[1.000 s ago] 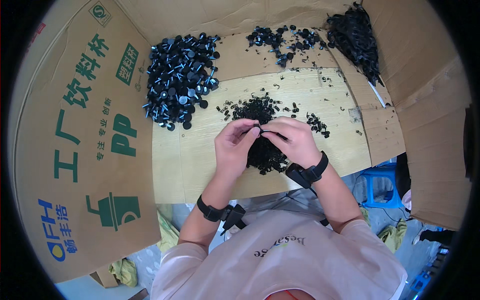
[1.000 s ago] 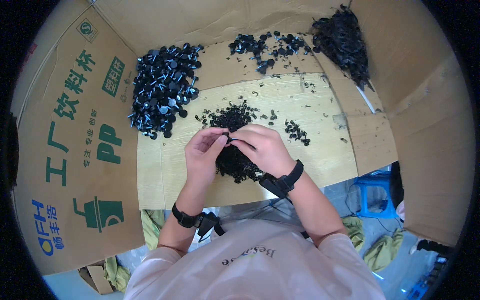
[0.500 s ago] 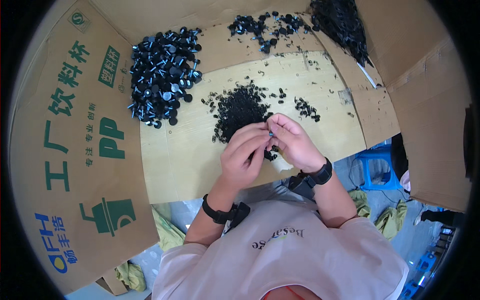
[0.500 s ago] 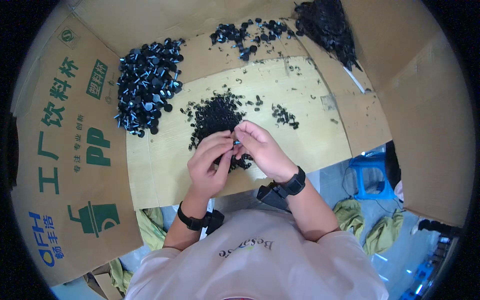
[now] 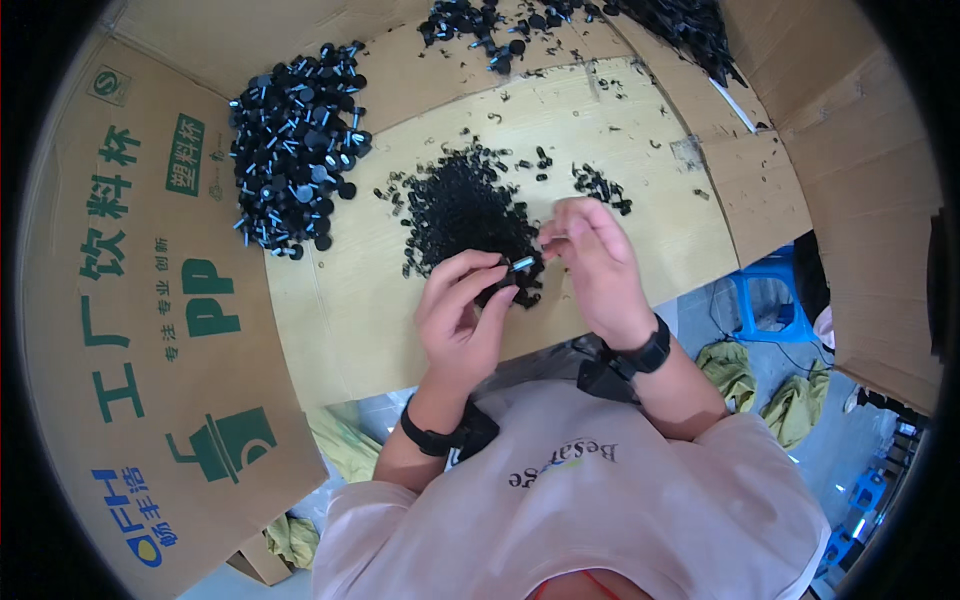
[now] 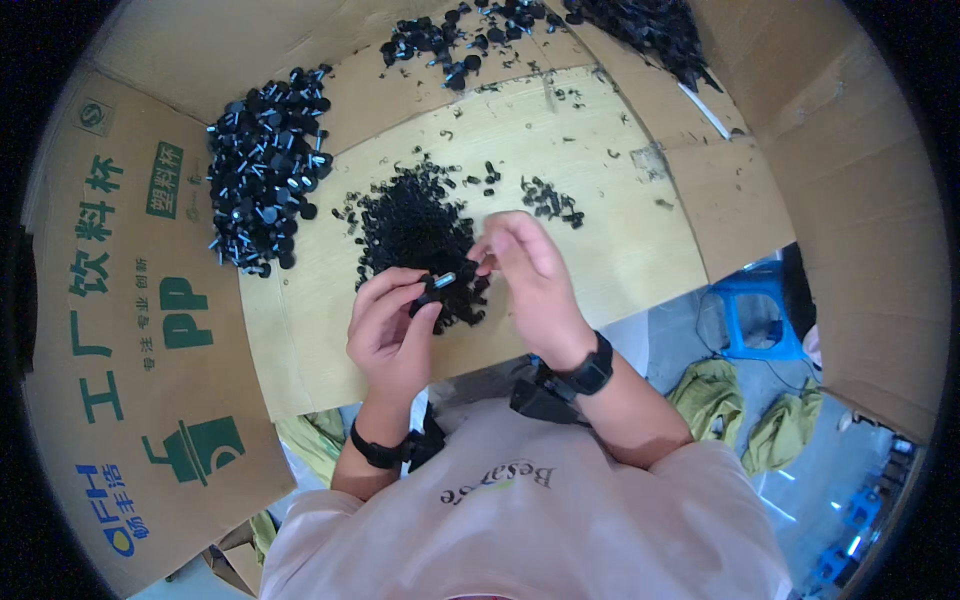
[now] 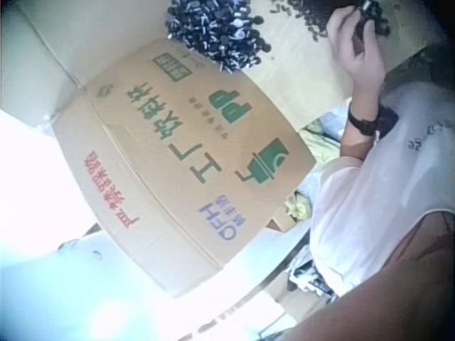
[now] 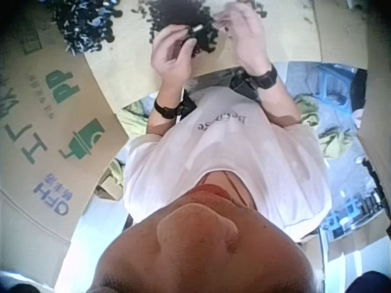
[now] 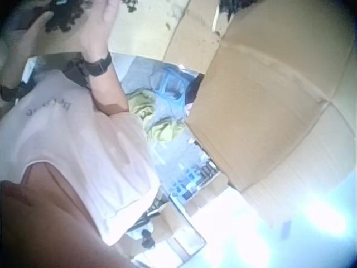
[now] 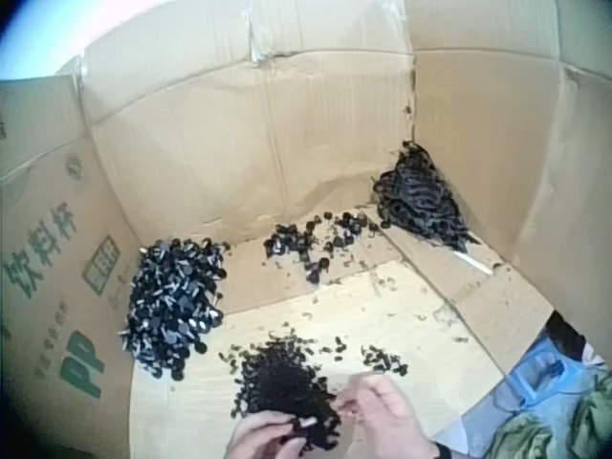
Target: Assembling small black plastic parts with blue inserts on a workspace.
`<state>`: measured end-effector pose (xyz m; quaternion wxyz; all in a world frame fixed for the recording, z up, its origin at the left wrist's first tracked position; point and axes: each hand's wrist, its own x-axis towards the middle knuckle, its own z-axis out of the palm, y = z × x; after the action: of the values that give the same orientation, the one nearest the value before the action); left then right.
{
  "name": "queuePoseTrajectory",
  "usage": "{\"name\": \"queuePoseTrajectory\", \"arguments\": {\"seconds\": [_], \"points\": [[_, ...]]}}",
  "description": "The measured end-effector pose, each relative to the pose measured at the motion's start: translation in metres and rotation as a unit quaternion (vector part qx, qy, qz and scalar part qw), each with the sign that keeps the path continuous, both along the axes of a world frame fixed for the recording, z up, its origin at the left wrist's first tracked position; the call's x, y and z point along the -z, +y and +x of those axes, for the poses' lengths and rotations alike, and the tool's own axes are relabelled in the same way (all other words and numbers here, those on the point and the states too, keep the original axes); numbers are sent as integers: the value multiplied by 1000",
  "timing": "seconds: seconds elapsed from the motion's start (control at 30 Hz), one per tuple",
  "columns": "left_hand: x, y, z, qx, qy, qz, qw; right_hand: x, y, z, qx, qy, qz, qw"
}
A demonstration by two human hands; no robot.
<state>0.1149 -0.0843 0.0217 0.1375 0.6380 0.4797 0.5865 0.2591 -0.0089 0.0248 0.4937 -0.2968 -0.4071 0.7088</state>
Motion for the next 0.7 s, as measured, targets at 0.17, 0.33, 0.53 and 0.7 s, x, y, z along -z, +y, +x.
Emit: {"name": "queuePoseTrajectory", "arguments": {"seconds": [0.17,0.33,0.53,0.7], "points": [[8,6,1,-57,-261,-71,961,-9,37,32,109,74,89,987],[20,8,2,0,-348,-91,933,-36,75,81,158,120,92,976],[14,14,3,36,-468,-146,871,-34,107,106,175,250,80,949],[-3,21,12,-41,-321,-133,937,-39,97,84,137,174,69,973]]}}
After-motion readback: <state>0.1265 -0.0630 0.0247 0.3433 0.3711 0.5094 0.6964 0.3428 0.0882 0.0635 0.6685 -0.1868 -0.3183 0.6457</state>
